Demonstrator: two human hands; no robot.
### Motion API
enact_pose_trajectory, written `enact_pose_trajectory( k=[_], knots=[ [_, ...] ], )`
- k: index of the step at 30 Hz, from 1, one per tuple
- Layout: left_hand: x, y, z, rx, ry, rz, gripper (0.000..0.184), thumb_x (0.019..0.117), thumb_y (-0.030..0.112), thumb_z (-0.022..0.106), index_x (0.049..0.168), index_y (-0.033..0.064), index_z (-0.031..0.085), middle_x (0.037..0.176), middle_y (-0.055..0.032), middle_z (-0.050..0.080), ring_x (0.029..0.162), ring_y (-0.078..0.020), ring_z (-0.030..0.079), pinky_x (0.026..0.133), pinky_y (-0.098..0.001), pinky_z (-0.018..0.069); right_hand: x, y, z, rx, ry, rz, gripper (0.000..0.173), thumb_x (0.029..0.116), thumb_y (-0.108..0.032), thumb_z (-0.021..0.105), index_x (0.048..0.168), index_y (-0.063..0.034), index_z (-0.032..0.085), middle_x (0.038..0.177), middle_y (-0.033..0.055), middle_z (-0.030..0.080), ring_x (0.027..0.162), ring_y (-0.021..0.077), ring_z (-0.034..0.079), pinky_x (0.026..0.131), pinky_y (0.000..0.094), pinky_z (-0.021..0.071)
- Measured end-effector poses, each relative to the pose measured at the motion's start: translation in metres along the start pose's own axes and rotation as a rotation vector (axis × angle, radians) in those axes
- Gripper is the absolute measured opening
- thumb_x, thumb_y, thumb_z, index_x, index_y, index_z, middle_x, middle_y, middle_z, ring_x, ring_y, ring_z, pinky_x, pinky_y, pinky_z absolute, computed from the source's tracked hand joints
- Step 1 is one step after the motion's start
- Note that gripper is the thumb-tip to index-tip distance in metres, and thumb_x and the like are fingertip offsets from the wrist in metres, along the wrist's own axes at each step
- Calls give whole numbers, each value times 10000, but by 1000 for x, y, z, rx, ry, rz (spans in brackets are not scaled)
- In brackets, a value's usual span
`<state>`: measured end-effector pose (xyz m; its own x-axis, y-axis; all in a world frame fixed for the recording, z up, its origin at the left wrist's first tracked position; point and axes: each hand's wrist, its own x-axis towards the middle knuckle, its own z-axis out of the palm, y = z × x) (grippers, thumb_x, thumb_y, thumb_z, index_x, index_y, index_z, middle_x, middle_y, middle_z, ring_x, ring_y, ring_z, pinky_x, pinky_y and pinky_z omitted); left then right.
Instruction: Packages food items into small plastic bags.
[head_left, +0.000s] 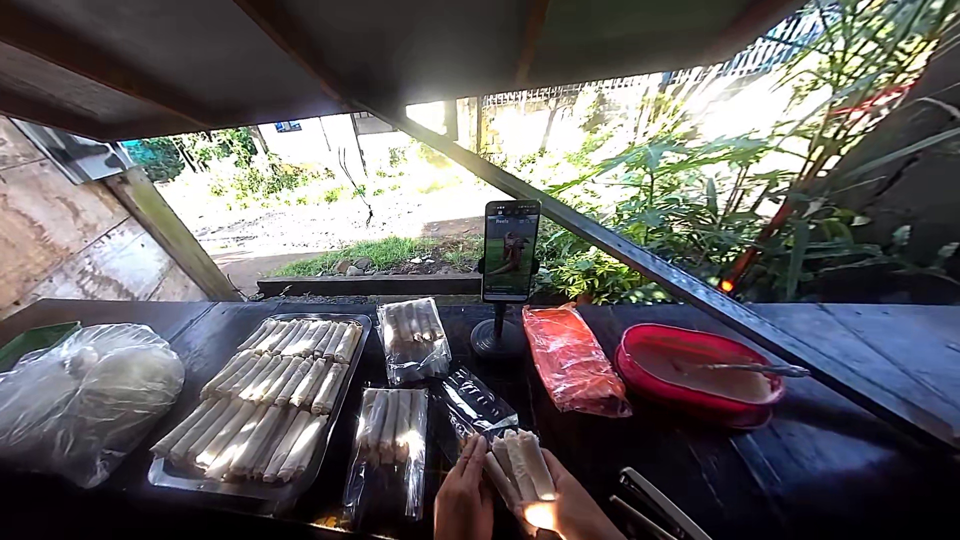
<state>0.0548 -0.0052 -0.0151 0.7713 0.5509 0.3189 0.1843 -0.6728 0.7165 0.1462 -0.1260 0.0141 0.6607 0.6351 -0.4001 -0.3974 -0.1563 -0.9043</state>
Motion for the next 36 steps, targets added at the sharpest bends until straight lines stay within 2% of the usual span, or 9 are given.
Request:
enact_pose_trajectory(
  k=[3,7,11,16,22,29,32,34,36],
  knots=[
    [-1,5,0,3,21,14,445,844,-133,602,1277,-66,681,1337,-209,666,1150,-357,707,942,-472,578,3,4,-3,-107,-7,-27,787,647,130,723,1370,3,439,1109,153,657,902,191,692,755,354,595],
    [1,16,-8,12,-13,15,430,856,-123,578,1268,-62,688,1332,-200,672,1173,-346,697,958,-472,569,1,-2,-6,-459,-17,-144,862,687,85,756,1468,39,396,1262,237,627,1103,290,660,952,449,544],
    [4,22,-16,-70,-116,-68,414,888,-87,597,1295,-61,669,1379,-195,644,1223,-338,668,1010,-483,538,-1,-4,-8,-673,-12,-297,747,759,23,766,1447,23,475,1184,236,691,1070,367,694,936,552,548],
    [4,20,-17,-157,-40,-86,485,843,-126,593,1318,-48,659,1380,-195,642,1197,-304,683,967,-426,556,2,0,-7,-700,-80,-301,684,796,-2,781,1420,36,505,1207,241,682,1073,354,695,949,520,550],
    [0,19,-6,-45,141,102,437,813,-128,579,1219,-51,722,1270,-189,708,1102,-320,729,924,-413,585,7,-13,-2,-589,-143,-45,746,766,67,790,1435,-4,469,1220,218,651,1058,287,675,933,445,548],
    [3,18,-12,-48,96,84,437,816,-127,566,1201,-21,743,1246,-170,723,1102,-309,732,916,-424,589,6,-8,-6,-239,-182,73,762,721,87,720,1420,-21,438,1115,138,667,898,190,692,763,354,590],
    [4,17,-13,-56,79,83,421,825,-120,557,1193,-33,742,1244,-176,723,1104,-310,731,918,-429,586,3,-5,-5,14,-223,151,553,924,-132,598,1426,-47,383,947,79,630,700,153,659,622,321,578],
    [5,17,-12,-49,78,91,417,821,-121,557,1184,-37,745,1238,-178,725,1105,-312,731,922,-436,587,-1,-6,-3,142,-226,213,397,1045,-282,412,1392,-89,419,929,81,635,693,168,654,602,324,568],
    [4,17,-11,-39,73,92,420,822,-123,559,1185,-31,747,1237,-173,726,1106,-308,731,925,-434,587,-4,-6,0,246,-177,267,376,1098,-326,276,1305,-120,513,915,90,670,704,187,673,582,331,568]
  ],
)
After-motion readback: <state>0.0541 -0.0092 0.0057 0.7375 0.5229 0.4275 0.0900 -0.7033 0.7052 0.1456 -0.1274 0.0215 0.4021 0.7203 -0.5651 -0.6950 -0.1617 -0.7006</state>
